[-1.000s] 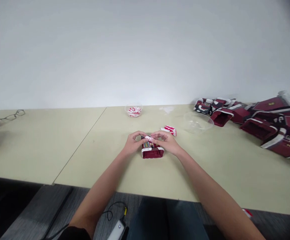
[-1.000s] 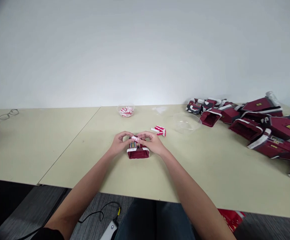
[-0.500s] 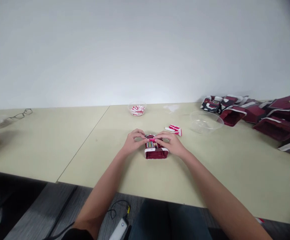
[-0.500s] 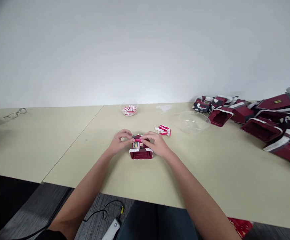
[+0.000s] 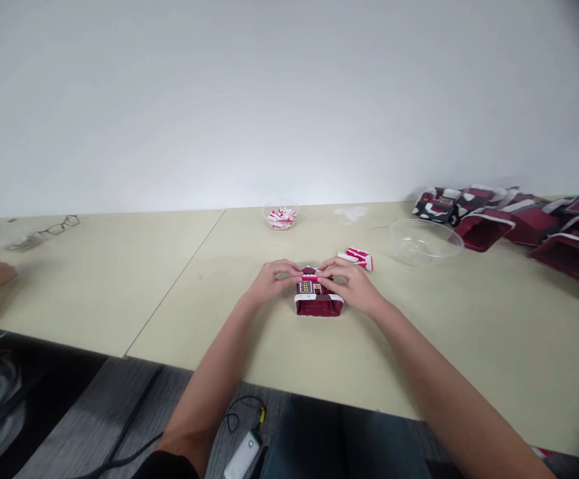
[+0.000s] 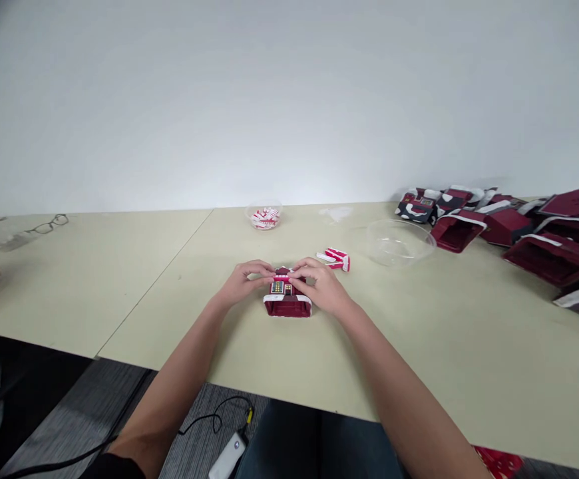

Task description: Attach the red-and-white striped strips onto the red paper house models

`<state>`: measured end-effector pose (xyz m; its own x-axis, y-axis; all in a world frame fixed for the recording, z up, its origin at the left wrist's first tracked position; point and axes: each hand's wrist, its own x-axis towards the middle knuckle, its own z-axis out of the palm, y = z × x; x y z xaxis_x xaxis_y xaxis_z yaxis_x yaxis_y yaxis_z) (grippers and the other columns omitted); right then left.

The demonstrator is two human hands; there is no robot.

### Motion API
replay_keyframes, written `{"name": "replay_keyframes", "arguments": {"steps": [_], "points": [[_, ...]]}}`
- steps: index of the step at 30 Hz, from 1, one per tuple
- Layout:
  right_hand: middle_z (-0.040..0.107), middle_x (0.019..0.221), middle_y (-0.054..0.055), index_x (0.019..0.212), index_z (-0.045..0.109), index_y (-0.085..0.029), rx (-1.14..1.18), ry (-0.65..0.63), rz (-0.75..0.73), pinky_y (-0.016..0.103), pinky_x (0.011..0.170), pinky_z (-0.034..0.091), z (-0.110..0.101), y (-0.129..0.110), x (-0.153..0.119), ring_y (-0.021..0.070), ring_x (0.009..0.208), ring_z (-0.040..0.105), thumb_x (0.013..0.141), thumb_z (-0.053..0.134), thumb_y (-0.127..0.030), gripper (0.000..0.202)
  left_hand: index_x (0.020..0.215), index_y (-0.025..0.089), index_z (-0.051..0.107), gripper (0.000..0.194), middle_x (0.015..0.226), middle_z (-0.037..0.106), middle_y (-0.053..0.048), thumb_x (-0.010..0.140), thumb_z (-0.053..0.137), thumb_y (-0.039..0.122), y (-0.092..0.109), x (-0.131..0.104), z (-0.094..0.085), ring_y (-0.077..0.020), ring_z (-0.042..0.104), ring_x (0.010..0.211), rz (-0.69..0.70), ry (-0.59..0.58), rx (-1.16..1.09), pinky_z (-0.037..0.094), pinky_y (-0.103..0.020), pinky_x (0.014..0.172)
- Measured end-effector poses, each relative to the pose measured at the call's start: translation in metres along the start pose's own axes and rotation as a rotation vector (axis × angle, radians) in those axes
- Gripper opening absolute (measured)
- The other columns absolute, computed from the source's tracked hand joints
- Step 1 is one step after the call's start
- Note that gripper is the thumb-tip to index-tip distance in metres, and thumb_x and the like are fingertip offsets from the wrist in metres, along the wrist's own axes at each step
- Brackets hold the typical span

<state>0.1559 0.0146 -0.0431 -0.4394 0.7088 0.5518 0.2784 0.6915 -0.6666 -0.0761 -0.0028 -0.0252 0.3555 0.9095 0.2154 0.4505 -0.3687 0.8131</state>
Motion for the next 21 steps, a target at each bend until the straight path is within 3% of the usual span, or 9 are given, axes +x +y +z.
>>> {"name": "replay_keyframes", "arguments": {"steps": [4, 9, 15, 18, 21], "points": [[0.063, 0.098, 0.007, 0.087, 0.072, -0.021, -0.036, -0.029, -0.012, 0.033, 0.08, 0.049, -0.002, 0.0, 0.001, 0.0174, 0.089, 0.062, 0.092, 0.055, -0.037, 0.024, 0.09, 0.009, 0.07, 0.045, 0.104, 0.059, -0.007, 0.083, 0.056, 0.051, 0.003, 0.0, -0.001, 0.0006, 0.058, 0.094, 0.018, -0.032, 0.043, 0.047, -0.008, 0.089], [0.064, 0.102, 0.005, 0.083, 0.072, -0.022, -0.222, -0.206, -0.056, 0.031, 0.079, 0.047, -0.014, -0.01, 0.007, 0.0162, 0.086, 0.061, 0.093, 0.051, -0.03, 0.024, 0.088, 0.007, 0.069, 0.045, 0.105, 0.059, -0.007, 0.086, 0.052, 0.049, 0.007, 0.0, -0.007, 0.0008, 0.057, 0.095, 0.042, -0.088, 0.089, 0.047, -0.007, 0.091], [0.062, 0.114, 0.004, 0.096, 0.073, -0.026, -0.55, -0.371, -0.084, 0.032, 0.079, 0.042, -0.026, -0.024, 0.013, 0.0175, 0.095, 0.061, 0.081, 0.042, -0.002, 0.041, 0.106, 0.018, 0.068, 0.034, 0.118, 0.056, 0.002, 0.087, 0.04, 0.021, 0.019, -0.006, -0.014, -0.0001, 0.052, 0.111, 0.026, -0.195, 0.461, 0.043, -0.01, 0.106], [0.06, 0.118, 0.004, 0.093, 0.074, -0.027, -0.602, -0.409, -0.071, 0.031, 0.079, 0.042, -0.025, -0.029, 0.015, 0.0164, 0.093, 0.062, 0.079, 0.04, 0.001, 0.046, 0.111, 0.021, 0.064, 0.044, 0.119, 0.055, 0.004, 0.081, 0.034, 0.012, 0.032, -0.008, -0.012, -0.001, 0.052, 0.111, -0.036, -0.226, 0.634, 0.044, -0.012, 0.105], [0.058, 0.121, 0.004, 0.094, 0.074, -0.027, -0.627, -0.425, -0.034, 0.032, 0.079, 0.043, -0.022, -0.031, 0.018, 0.0163, 0.091, 0.063, 0.078, 0.04, 0.001, 0.046, 0.112, 0.023, 0.062, 0.045, 0.117, 0.056, 0.003, 0.081, 0.032, 0.014, 0.049, -0.006, -0.011, -0.0037, 0.053, 0.11, -0.131, -0.256, 0.717, 0.045, -0.017, 0.104]]}}
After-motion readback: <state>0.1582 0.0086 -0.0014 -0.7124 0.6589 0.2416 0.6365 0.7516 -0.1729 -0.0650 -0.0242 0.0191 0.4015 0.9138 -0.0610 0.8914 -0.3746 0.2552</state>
